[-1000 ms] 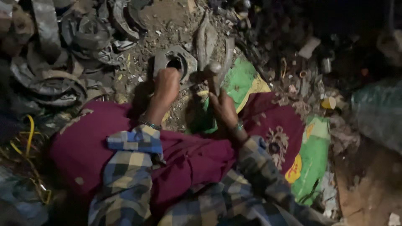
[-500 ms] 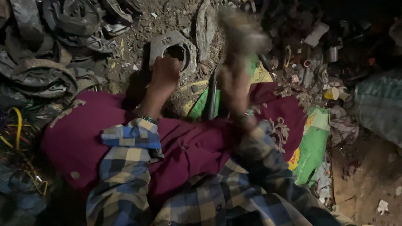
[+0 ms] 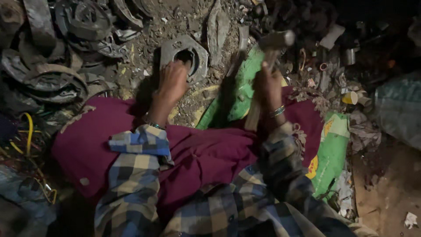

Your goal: The person sits on the floor and repeatedly strikes a small metal piece with a hammer. They hold the piece in place with one hand while striking it with the other, occasionally repositioning the metal piece between strikes.

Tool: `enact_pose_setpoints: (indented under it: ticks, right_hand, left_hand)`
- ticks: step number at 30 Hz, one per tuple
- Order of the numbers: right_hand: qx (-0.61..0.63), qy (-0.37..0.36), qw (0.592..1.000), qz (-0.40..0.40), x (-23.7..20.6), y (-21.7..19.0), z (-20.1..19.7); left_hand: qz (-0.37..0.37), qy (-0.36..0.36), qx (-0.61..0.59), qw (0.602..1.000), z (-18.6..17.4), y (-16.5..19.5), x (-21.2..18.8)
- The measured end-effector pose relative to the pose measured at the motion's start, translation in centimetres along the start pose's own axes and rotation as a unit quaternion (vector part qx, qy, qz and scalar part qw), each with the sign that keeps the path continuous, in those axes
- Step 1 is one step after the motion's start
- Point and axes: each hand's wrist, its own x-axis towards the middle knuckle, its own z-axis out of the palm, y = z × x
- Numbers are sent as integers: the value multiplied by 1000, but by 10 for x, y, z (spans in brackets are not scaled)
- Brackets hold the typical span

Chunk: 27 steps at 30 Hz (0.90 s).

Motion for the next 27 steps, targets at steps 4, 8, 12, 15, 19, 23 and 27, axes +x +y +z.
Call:
enact_pose_setpoints:
  ticks: [4,8,12,15,19,23,27]
  right_hand:
    - [-41,98,992,-69,20,-8,-28]
    - [-319,263,903,-121,34,-1,-46]
    - [-437,263,817,-269,44,8,-51]
    - [-463,268,825,-183,48,12,-48]
    - [-492,240,835,-44,47,13,-35]
    - [-570,210,772,-186,41,12,-20]
    - [-580,194,738,-286,35,12,-6]
  left_hand:
    - [-109,-59,-80,989,-4,9,8]
    - [-72,61,-112,989,2,13,10]
    - [-67,113,-123,984,20,17,13]
    - [-84,113,-119,983,27,19,17]
    - [-89,119,-153,977,22,15,19]
    - [-158,42,-239,957,5,3,20]
    - [-34,53,-479,875,-7,-7,19]
